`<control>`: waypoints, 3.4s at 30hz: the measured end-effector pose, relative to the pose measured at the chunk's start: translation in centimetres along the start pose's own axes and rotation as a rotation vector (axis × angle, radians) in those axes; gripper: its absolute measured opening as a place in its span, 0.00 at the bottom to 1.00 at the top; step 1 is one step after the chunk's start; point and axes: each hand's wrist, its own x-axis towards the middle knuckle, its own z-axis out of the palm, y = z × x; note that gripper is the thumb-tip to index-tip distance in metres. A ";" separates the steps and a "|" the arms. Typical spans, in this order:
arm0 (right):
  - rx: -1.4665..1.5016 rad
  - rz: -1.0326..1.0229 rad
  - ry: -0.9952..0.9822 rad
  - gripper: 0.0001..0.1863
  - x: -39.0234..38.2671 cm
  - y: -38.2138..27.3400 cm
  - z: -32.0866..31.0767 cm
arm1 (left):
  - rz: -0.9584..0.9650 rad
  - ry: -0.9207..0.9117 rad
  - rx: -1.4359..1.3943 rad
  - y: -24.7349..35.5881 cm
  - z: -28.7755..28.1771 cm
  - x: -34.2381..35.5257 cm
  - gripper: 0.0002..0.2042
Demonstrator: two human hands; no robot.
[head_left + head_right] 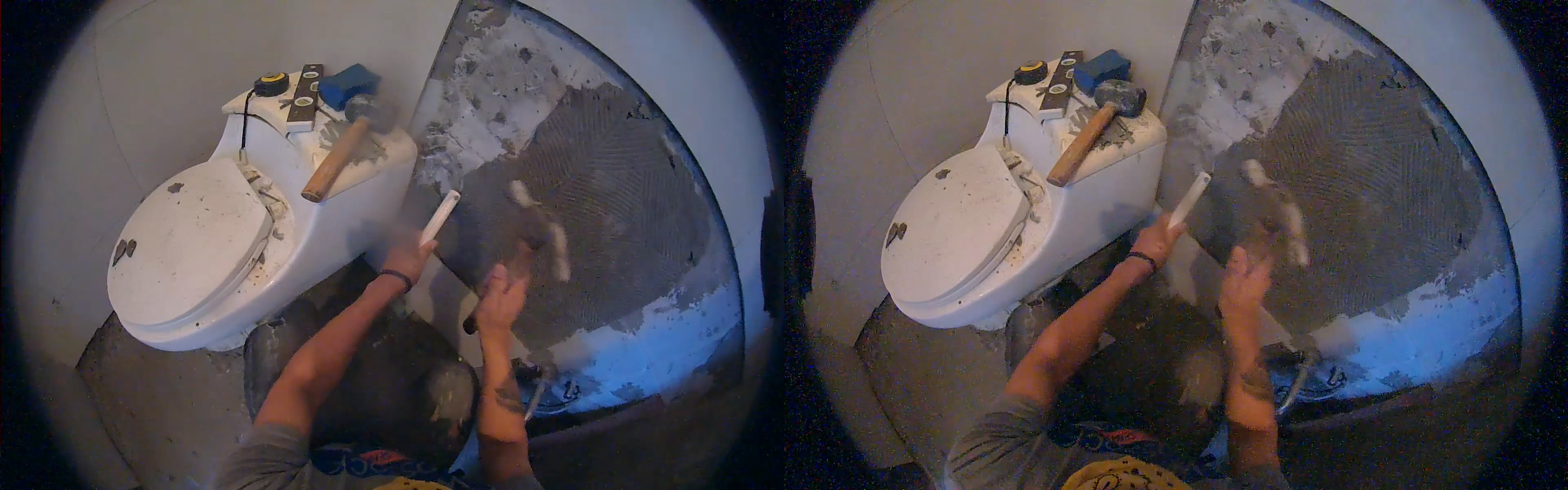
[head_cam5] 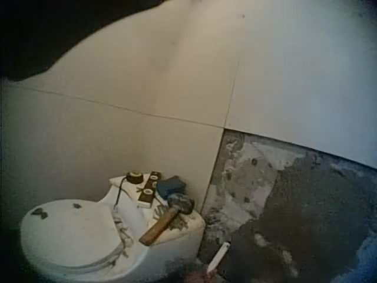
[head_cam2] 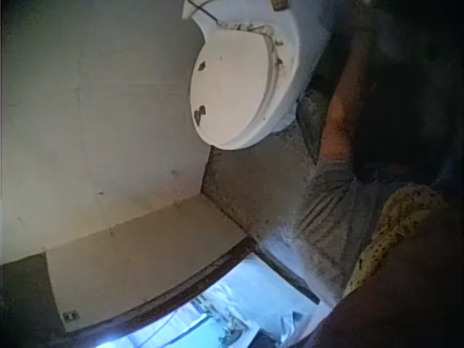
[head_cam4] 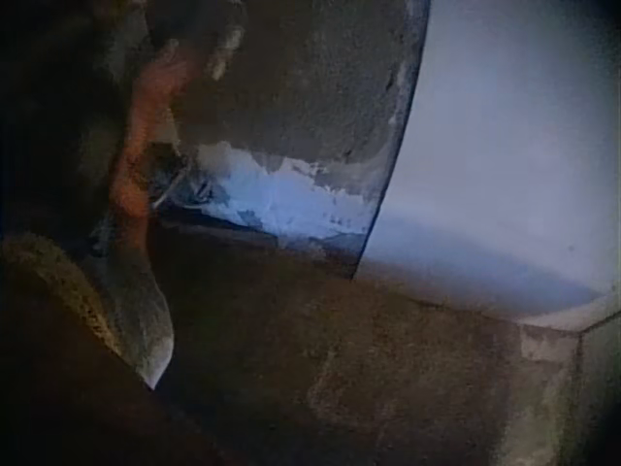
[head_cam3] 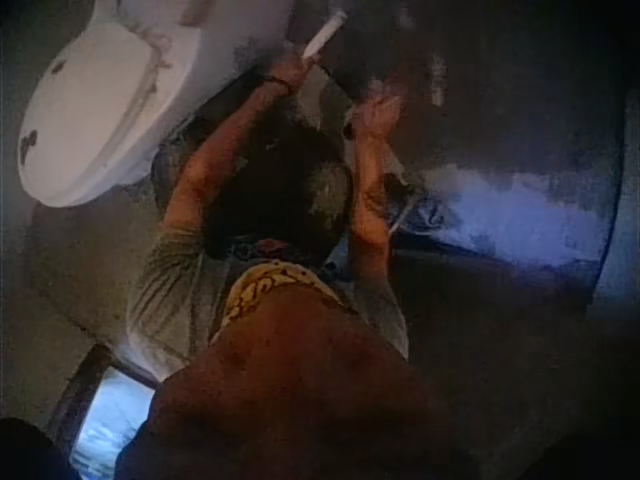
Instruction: The person uses a hammer and a flat metal pry tool to chip away fragments of wall tile and dried mortar from a bathroom wall next to a toilet. They strike the tool with the hammer to pry pieces off, handling the discarded fragments by hand.
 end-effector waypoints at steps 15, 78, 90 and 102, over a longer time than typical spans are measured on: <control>-0.784 -0.031 -0.319 0.16 1.1 3.1 1.7 | -0.052 -0.077 -0.053 -0.7 0.7 0.9 0.23; -0.578 -0.055 -0.231 0.20 0.9 2.0 2.2 | 0.142 -0.014 -0.039 -4.4 0.9 2.0 0.25; -0.401 -0.055 -0.119 0.19 -0.1 -1.1 1.8 | 0.067 -0.002 0.055 -6.0 1.0 2.1 0.25; -0.329 -0.180 -0.045 0.15 1.1 2.2 1.5 | 0.032 -0.031 0.026 -8.9 3.6 6.2 0.21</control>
